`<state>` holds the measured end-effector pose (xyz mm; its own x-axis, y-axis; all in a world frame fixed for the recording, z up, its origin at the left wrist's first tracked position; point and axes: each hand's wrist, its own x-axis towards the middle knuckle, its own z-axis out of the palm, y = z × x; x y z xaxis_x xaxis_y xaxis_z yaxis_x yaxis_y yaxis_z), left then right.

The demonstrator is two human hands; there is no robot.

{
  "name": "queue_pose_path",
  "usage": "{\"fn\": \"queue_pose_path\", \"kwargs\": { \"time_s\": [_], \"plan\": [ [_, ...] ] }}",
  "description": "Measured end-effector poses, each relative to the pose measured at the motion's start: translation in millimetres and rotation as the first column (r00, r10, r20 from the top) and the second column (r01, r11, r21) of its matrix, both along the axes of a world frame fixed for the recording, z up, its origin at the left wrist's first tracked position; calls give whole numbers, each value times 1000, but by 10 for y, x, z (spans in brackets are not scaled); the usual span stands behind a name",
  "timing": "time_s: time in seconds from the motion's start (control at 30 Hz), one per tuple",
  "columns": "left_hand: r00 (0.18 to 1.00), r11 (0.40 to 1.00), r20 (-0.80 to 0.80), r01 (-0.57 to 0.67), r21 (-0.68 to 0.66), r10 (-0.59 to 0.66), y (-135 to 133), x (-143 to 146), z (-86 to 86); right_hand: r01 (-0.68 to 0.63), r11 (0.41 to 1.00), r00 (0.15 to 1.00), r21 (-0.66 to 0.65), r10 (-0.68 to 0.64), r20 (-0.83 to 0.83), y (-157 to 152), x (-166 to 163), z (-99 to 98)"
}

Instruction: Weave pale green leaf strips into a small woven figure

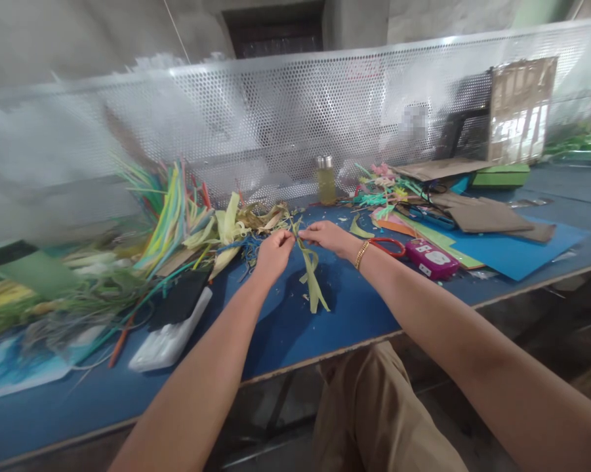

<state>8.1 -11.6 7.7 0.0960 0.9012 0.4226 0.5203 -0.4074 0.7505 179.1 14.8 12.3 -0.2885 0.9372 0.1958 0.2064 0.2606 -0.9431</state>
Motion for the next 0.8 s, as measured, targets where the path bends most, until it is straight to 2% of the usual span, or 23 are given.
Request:
{"fn": "queue_pose_path", "kwargs": {
  "time_s": [0.23, 0.33, 0.47, 0.6, 0.8],
  "plan": [
    [994, 999, -101, 32, -15, -34, -30, -1, 10, -1, 998, 1000, 55, 3, -28, -2, -60, -74],
    [976, 999, -214, 38, -1, -37, -28, 2, -11, 52, 999, 999, 10, -52, 15, 1, -90, -108],
    [927, 990, -375, 59, 130, -6, -56, 25, -3, 66, 994, 998, -88, -65, 13, -21, -106, -84],
    [918, 985, -397, 88, 151, -21, -88, 40, 27, 44, 977, 997, -209, -56, -53, -55, -105, -48],
    [911, 993, -408, 0, 118, 49, -162, 77, 85, -26, 977, 989, -213, -5, -146, -39, -131, -82]
  ]
}}
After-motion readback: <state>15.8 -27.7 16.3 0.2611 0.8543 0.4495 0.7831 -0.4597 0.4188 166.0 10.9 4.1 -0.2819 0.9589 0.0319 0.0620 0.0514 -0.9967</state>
